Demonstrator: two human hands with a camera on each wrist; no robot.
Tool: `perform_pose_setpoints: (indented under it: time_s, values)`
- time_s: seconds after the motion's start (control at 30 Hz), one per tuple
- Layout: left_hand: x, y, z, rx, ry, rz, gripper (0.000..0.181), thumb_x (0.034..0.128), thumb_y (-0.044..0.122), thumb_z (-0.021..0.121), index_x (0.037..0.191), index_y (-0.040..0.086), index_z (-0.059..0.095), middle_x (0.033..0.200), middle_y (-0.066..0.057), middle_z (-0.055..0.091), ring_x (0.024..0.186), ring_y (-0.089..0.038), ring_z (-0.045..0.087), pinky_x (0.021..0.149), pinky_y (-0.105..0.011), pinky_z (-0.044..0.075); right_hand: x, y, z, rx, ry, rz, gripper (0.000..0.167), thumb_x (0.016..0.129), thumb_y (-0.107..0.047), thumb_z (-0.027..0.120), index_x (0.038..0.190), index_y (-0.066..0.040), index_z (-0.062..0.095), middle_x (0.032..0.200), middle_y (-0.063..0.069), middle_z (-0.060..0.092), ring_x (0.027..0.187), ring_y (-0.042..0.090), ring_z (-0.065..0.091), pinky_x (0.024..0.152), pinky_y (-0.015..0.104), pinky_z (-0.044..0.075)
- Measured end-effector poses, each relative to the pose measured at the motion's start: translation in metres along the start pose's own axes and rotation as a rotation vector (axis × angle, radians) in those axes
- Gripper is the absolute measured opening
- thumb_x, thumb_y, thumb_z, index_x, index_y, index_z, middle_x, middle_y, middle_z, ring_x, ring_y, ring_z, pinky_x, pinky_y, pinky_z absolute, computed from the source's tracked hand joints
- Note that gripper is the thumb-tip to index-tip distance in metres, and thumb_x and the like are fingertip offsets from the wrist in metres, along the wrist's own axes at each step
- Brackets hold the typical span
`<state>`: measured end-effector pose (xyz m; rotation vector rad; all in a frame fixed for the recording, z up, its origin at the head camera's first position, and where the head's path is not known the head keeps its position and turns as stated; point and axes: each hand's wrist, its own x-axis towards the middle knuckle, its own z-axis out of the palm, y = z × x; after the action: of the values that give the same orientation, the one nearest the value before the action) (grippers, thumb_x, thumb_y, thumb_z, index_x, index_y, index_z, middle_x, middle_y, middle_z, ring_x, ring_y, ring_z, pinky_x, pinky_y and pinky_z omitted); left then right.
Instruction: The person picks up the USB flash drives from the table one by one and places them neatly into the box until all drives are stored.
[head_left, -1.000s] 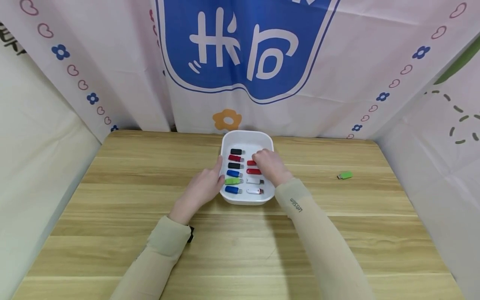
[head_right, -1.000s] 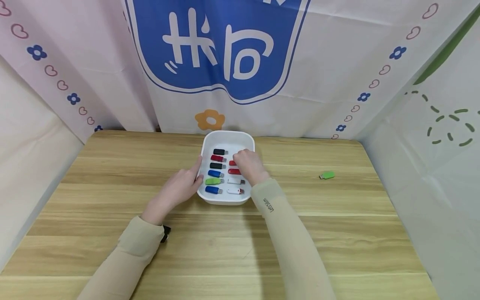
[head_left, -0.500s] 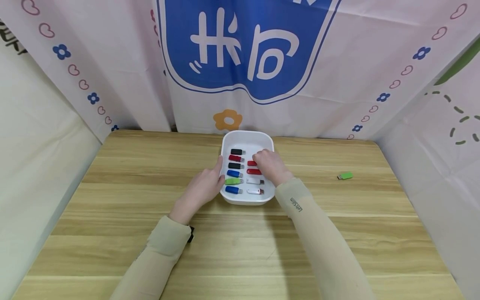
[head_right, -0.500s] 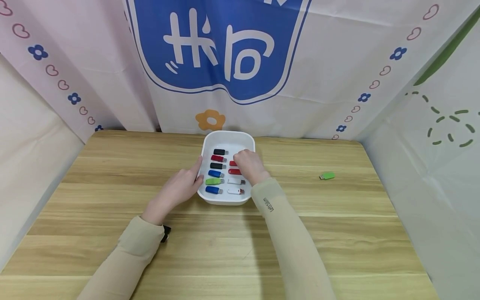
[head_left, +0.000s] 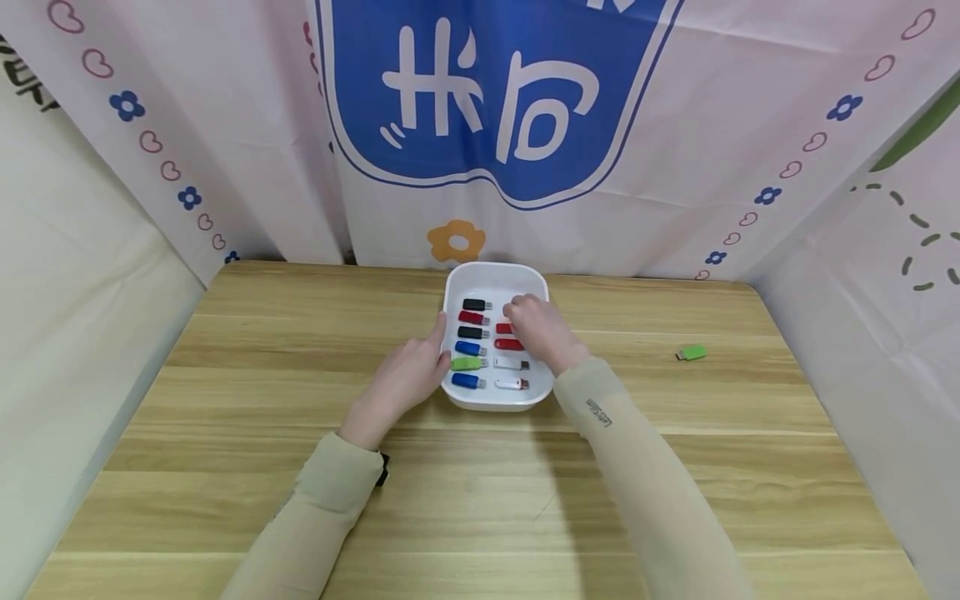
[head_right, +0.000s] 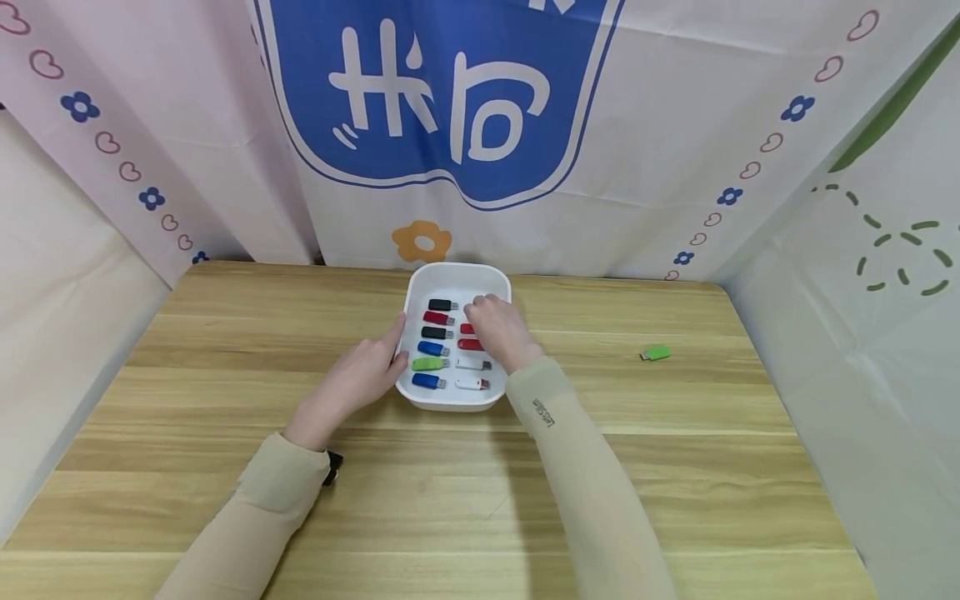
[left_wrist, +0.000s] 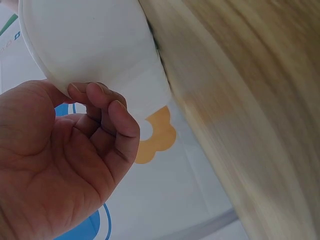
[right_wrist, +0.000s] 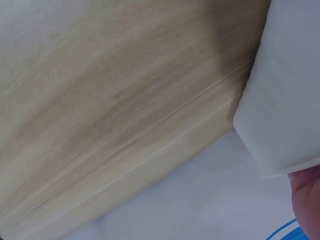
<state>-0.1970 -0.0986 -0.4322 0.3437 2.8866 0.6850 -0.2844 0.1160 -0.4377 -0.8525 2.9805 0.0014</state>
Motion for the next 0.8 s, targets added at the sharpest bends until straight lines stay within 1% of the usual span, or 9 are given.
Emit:
perform_pose_setpoints:
  time_s: [0.13, 0.33, 0.43, 0.57, 0.67, 0.8]
  values:
    - [0.000, 0.001, 0.000, -0.003, -0.003, -0.002, 0.069, 0.1034, 0.022, 0.053, 0.159, 0.003, 0.017, 0.063, -0.005, 0.054, 0.046, -0.015, 0.048, 0.045, -0.024, 0.041, -0.004, 0.003, -0.004, 0.035, 0.074, -0.003, 0.024, 0.094, -0.010, 0.066, 0.118, -0.005, 0.071, 0.114, 0.012, 0.071, 0.108, 0.027, 0.065, 0.098, 0.036, 0.056]
    - [-0.001, 0.002, 0.000, 0.001, -0.001, -0.004, 0.069, 0.1034, 0.022, 0.053, 0.159, 0.003, 0.017, 0.062, -0.005, 0.054, 0.046, -0.015, 0.048, 0.045, -0.024, 0.041, -0.014, 0.007, -0.010, 0.088, 0.210, -0.007, 0.017, 0.094, -0.007, 0.065, 0.108, -0.002, 0.073, 0.104, 0.013, 0.072, 0.099, 0.027, 0.067, 0.092, 0.037, 0.057]
    - [-0.001, 0.002, -0.001, 0.002, 0.000, -0.001, 0.069, 0.1034, 0.022, 0.053, 0.159, 0.003, 0.016, 0.062, -0.004, 0.054, 0.045, -0.015, 0.048, 0.045, -0.024, 0.040, -0.020, 0.011, -0.013, 0.118, 0.273, -0.010, 0.016, 0.093, -0.007, 0.065, 0.106, -0.001, 0.073, 0.103, 0.013, 0.072, 0.097, 0.027, 0.068, 0.089, 0.037, 0.058]
    - [-0.002, 0.002, -0.001, 0.006, 0.005, 0.008, 0.069, 0.1031, 0.021, 0.053, 0.159, 0.002, 0.017, 0.061, -0.004, 0.053, 0.045, -0.015, 0.048, 0.045, -0.024, 0.040, -0.029, 0.016, -0.015, 0.159, 0.375, -0.013, 0.015, 0.093, -0.005, 0.065, 0.105, 0.001, 0.073, 0.103, 0.015, 0.072, 0.097, 0.029, 0.068, 0.087, 0.039, 0.058]
    - [-0.002, 0.003, -0.001, 0.009, 0.009, 0.012, 0.069, 0.1030, 0.021, 0.053, 0.159, 0.001, 0.018, 0.061, -0.004, 0.053, 0.045, -0.015, 0.048, 0.044, -0.024, 0.039, -0.037, 0.020, -0.017, 0.171, 0.459, -0.008, 0.018, 0.093, -0.005, 0.065, 0.107, 0.002, 0.071, 0.103, 0.017, 0.072, 0.098, 0.032, 0.068, 0.087, 0.042, 0.058]
    - [-0.002, 0.003, -0.001, 0.007, 0.010, 0.007, 0.069, 0.1032, 0.021, 0.053, 0.159, 0.002, 0.018, 0.062, -0.004, 0.053, 0.045, -0.015, 0.047, 0.045, -0.024, 0.040, -0.048, 0.029, -0.020, 0.211, 0.545, 0.034, 0.021, 0.091, -0.004, 0.065, 0.110, 0.004, 0.070, 0.104, 0.020, 0.072, 0.101, 0.036, 0.067, 0.088, 0.045, 0.057]
